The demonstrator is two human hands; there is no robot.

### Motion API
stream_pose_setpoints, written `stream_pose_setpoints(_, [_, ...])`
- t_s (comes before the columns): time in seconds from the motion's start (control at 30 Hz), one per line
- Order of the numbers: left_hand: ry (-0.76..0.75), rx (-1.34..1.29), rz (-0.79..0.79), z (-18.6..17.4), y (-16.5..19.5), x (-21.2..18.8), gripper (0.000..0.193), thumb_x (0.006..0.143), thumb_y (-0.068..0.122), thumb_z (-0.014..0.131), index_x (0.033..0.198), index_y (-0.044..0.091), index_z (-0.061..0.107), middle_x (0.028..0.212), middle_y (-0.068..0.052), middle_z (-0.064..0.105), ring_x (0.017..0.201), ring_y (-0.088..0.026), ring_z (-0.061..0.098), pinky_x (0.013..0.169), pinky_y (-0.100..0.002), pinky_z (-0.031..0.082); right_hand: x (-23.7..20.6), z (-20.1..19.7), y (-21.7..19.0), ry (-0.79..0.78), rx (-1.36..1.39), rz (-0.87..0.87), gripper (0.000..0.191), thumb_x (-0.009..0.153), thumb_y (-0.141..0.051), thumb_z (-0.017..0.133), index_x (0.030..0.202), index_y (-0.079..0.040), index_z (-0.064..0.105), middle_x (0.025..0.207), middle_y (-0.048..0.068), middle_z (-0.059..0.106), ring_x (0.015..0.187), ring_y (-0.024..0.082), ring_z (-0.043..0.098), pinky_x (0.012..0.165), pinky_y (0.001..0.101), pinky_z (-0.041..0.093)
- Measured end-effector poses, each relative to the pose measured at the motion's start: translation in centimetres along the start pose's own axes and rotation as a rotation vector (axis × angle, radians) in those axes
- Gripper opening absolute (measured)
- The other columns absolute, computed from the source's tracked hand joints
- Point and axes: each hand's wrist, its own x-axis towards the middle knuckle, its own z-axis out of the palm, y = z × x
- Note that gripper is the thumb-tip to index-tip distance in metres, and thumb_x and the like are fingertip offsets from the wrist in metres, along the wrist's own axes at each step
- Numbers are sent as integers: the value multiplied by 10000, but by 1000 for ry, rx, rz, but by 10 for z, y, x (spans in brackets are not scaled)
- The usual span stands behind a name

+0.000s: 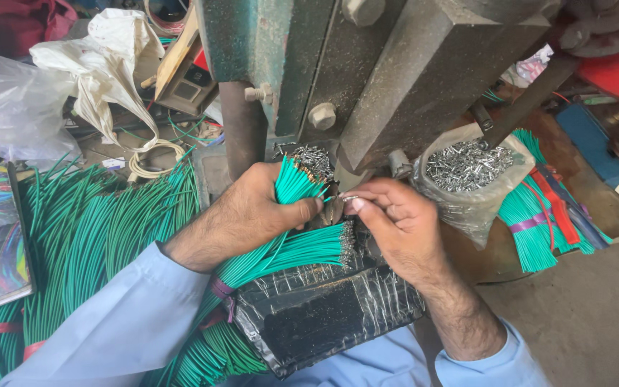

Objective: The person holds a bundle of green insulated wires in one hand and, one at a time, fits a metal terminal onto a stripped wire end, places it under a bench-mounted crimping press, and operates the press to crimp the terminal onto the wire, repeating the cycle continuously.

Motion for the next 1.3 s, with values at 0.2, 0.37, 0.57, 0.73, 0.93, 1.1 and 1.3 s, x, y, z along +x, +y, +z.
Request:
stream_pose_setpoints(0.2, [-6, 13, 22, -1, -1, 1, 169, 887, 160, 714, 990, 31, 752, 765, -25, 747, 717, -85, 681, 672, -295, 584, 9, 0, 7, -21, 71, 33, 97, 991, -15, 661, 1065, 48, 671, 983, 116, 766, 932, 158, 740, 888, 303, 616])
stream_pose_setpoints(0.37, [-1, 13, -38, 1, -1, 4, 167, 891, 171, 708, 922, 16, 760, 730, -41, 740, 691, -104, 699, 656, -293, 577, 13, -2, 13, -11, 72, 82, 99, 986, -23, 680, 1052, 50, 692, 975, 108, 758, 917, 144, 718, 869, 291, 596])
stream_pose_setpoints(0.57, [-1, 48, -28, 1, -2, 8, 172, 883, 183, 711, 882, 17, 757, 700, -31, 733, 667, -97, 691, 638, -288, 571, 12, -2, 12, -8, 111, 65, 115, 985, -39, 684, 1063, 44, 702, 978, 101, 760, 910, 136, 723, 867, 284, 604])
stream_pose_setpoints(0.73, [11, 12, -51, 2, 1, 7, 173, 880, 190, 716, 890, 23, 759, 696, -29, 726, 663, -96, 682, 630, -289, 562, 11, -1, 13, -2, 56, 68, 113, 982, -48, 691, 1051, 41, 702, 976, 98, 765, 914, 125, 723, 862, 272, 600])
stream_pose_setpoints(0.93, [17, 31, -90, 4, 4, 5, 186, 876, 206, 733, 889, 22, 761, 697, -31, 731, 658, -96, 686, 621, -295, 565, 9, 0, 16, 19, 1, 90, 107, 968, -43, 702, 1044, 31, 717, 968, 79, 770, 903, 95, 713, 831, 246, 593])
stream_pose_setpoints(1.1, [19, 28, -74, 4, 6, 3, 173, 877, 199, 735, 914, 33, 766, 704, -26, 737, 657, -87, 678, 611, -295, 562, 11, -1, 19, 8, 0, 94, 105, 963, -37, 706, 1046, 26, 722, 966, 75, 773, 902, 93, 718, 828, 240, 600])
stream_pose_setpoints(1.3, [16, 9, -78, 6, 7, 4, 160, 883, 179, 733, 905, 24, 765, 708, -27, 737, 658, -84, 668, 607, -304, 559, 13, -3, 19, 4, -20, 81, 90, 956, -30, 717, 1025, 24, 740, 939, 76, 773, 882, 92, 716, 810, 240, 597])
